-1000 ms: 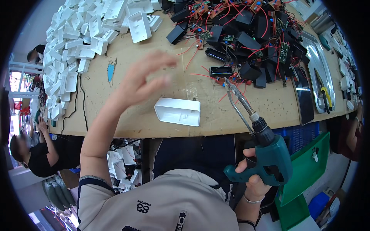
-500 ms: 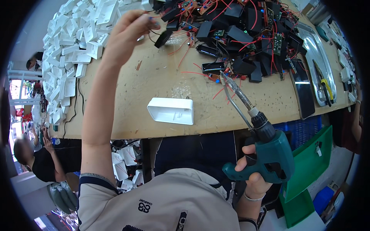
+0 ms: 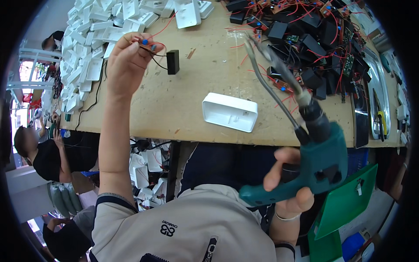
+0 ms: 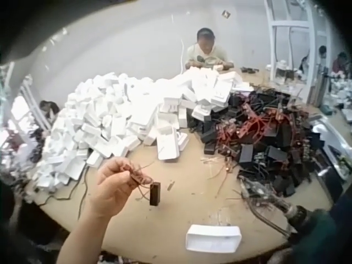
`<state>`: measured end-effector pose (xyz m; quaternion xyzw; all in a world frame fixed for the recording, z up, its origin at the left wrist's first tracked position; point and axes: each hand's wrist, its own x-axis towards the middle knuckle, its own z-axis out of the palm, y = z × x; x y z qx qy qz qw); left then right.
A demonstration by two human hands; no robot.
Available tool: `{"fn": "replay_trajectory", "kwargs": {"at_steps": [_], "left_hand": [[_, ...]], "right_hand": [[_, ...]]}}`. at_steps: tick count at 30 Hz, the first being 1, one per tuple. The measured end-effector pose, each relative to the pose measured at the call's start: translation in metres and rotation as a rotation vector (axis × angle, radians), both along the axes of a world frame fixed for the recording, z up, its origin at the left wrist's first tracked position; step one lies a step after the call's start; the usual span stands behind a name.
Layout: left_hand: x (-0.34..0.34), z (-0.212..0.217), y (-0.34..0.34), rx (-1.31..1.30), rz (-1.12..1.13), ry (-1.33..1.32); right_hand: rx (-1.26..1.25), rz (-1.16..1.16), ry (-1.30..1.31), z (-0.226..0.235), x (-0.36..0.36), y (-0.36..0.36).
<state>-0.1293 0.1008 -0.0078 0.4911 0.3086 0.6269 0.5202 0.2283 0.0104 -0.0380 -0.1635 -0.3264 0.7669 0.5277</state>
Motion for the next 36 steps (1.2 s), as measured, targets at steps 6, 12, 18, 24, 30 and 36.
{"fn": "replay_trajectory", "kwargs": {"at_steps": [6,12,18,24,30,36], "left_hand": [[0.036,-0.010,-0.034,0.188,-0.034,0.148],[0.053,-0.002,-0.060,0.262,-0.149,0.134],[0.043,0.006,-0.065,0.295,-0.220,0.311],[0.043,0.008,-0.065,0.295,-0.178,0.274],[0.043,0.018,-0.066,0.409,-0.194,0.550],[0.042,0.031,-0.066,0.438,-0.207,0.758]], "right_hand": [[-0.279,0.324,0.184,0.032,-0.076,0.019],[-0.276,0.367,0.382,0.021,-0.107,0.021],[-0.223,0.322,0.430,0.020,-0.118,0.026],[-0.203,0.326,0.315,0.020,-0.116,0.020],[-0.112,0.183,0.262,0.028,-0.124,0.017],[-0.033,0.207,0.199,0.017,-0.114,0.023]]}}
